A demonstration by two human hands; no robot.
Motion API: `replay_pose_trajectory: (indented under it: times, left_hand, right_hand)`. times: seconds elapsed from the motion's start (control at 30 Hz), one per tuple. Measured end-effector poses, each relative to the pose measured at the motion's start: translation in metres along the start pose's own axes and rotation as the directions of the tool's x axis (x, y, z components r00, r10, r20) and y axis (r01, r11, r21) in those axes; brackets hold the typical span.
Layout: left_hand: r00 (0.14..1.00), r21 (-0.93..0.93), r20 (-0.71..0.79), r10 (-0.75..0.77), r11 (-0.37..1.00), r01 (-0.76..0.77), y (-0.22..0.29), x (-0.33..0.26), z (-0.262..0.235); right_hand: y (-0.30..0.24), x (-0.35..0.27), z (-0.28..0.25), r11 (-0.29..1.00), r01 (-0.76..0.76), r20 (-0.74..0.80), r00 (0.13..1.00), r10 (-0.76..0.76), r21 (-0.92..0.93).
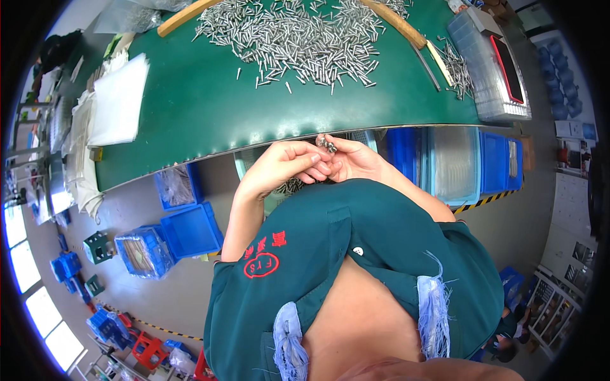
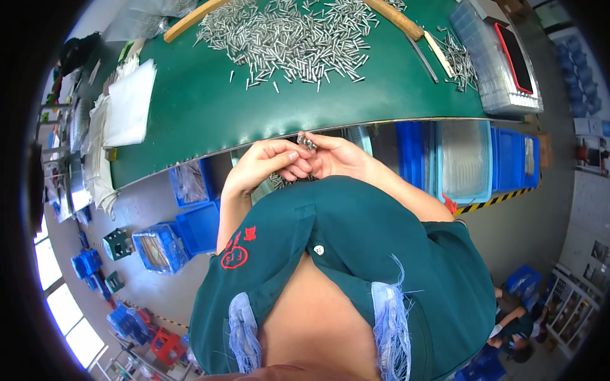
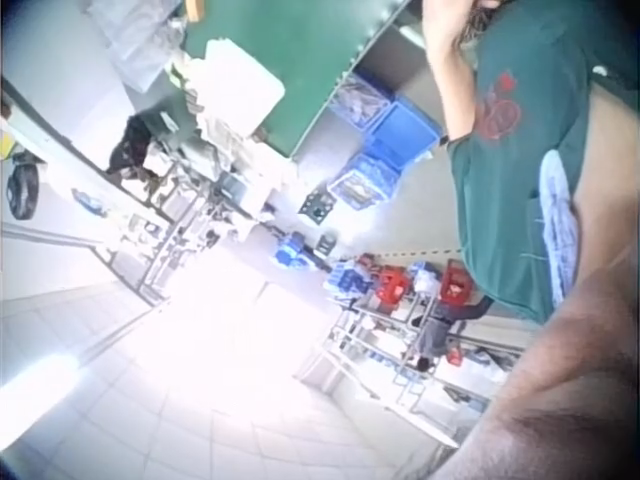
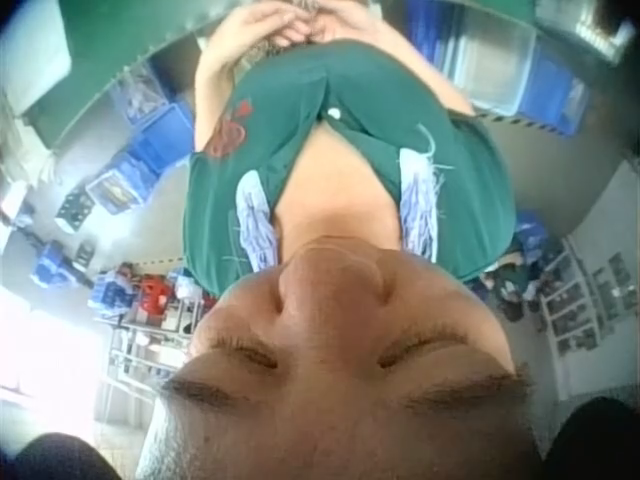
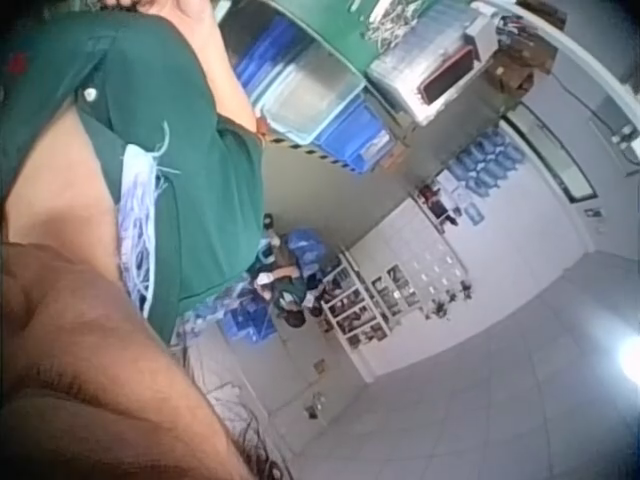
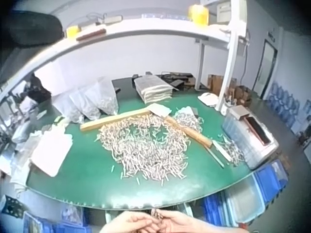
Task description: Inspecting and sorting small metal industrial pins at a workbench.
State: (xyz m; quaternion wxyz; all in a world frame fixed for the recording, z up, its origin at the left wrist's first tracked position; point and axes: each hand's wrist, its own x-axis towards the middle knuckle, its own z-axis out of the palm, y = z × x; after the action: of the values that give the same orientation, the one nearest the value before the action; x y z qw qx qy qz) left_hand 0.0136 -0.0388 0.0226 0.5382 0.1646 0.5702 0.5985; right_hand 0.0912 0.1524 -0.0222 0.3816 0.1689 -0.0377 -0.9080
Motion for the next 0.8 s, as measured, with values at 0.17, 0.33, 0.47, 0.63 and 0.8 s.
replay_pose_trajectory:
  times: [0.17, 0.33, 0.47, 0.63, 0.8]
  left_hand:
    - [0.992, -0.009, -0.125, 0.02, 1.0, -0.021, -0.005, -0.009, -0.013]
    - [0.959, 0.061, -0.261, 0.11, 0.993, -0.098, -0.008, -0.013, -0.023]
    - [0.929, 0.112, -0.337, 0.151, 0.986, -0.12, -0.005, -0.015, -0.025]
    - [0.892, 0.218, -0.393, 0.225, 0.965, -0.147, 0.002, -0.012, -0.027]
    - [0.704, 0.787, -0.423, 0.571, 0.617, -0.027, 0.012, 0.018, -0.027]
  right_hand:
    - [0.0, 0.003, -0.003, 0.981, -0.038, -0.081, 0.995, 0.054, 0.189]
    - [0.0, 0.002, -0.009, 0.979, 0.074, -0.194, 0.975, -0.111, -0.191]
    - [0.001, 0.006, -0.013, 0.339, 0.033, -0.131, 0.884, -0.449, -0.94]
    - [0.0, 0.002, -0.006, 0.223, 0.074, -0.048, 0.867, -0.497, -0.972]
    - [-0.003, -0.003, 0.018, 0.122, 0.101, 0.033, 0.885, -0.465, -0.987]
